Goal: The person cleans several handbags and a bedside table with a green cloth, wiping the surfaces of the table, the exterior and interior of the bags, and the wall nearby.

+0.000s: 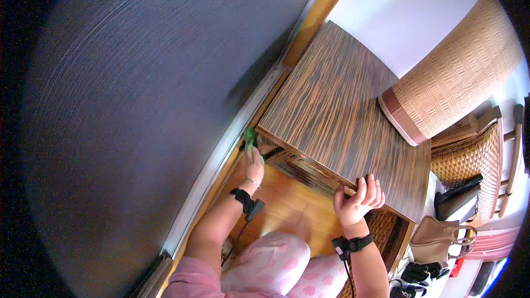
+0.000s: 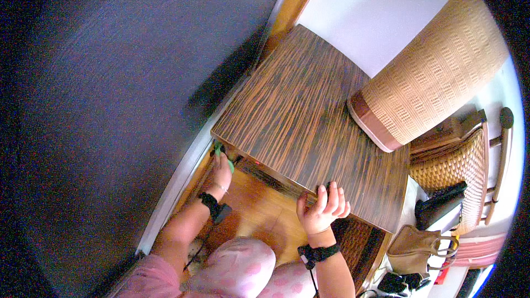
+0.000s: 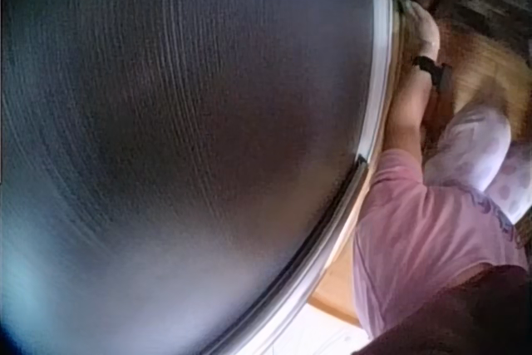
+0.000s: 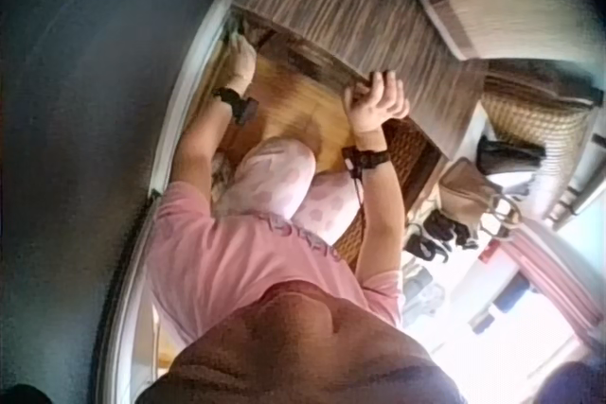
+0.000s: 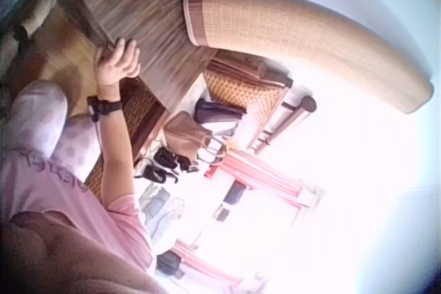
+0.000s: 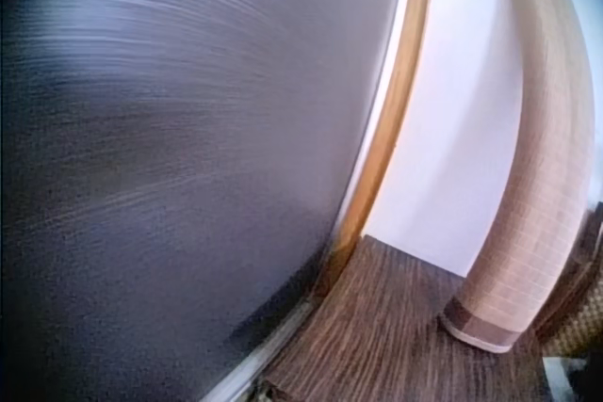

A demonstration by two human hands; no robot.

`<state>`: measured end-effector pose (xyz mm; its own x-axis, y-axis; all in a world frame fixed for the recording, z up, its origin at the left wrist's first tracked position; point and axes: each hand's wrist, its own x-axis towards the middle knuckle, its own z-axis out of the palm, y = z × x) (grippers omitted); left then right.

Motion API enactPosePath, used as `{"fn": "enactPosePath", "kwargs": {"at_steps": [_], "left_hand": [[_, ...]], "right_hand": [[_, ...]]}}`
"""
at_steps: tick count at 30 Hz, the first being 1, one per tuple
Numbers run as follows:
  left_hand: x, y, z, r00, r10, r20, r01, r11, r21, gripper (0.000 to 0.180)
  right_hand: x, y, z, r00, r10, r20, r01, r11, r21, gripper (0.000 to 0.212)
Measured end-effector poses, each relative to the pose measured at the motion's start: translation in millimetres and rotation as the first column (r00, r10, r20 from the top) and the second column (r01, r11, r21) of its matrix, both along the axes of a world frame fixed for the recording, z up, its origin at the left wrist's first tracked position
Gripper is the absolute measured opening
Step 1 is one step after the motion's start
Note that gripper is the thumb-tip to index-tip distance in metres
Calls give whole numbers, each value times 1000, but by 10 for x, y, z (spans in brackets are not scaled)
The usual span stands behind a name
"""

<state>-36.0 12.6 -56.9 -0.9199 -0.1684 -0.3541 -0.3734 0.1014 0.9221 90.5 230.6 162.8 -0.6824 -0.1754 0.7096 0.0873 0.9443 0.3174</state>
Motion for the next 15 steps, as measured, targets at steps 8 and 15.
{"fn": "enactPosePath", "kwargs": {"at_steps": [8, 15], "left_hand": [[541, 284, 1177, 682, -252, -686, 207, 967, -150, 54], [521, 453, 789, 622, -237, -746, 33, 960, -276, 55]], "right_hand": [[-6, 31, 52, 1000, 7, -26, -6, 1000, 21, 65], [2, -3, 35, 1000, 23, -10, -23, 1000, 11, 65]]}}
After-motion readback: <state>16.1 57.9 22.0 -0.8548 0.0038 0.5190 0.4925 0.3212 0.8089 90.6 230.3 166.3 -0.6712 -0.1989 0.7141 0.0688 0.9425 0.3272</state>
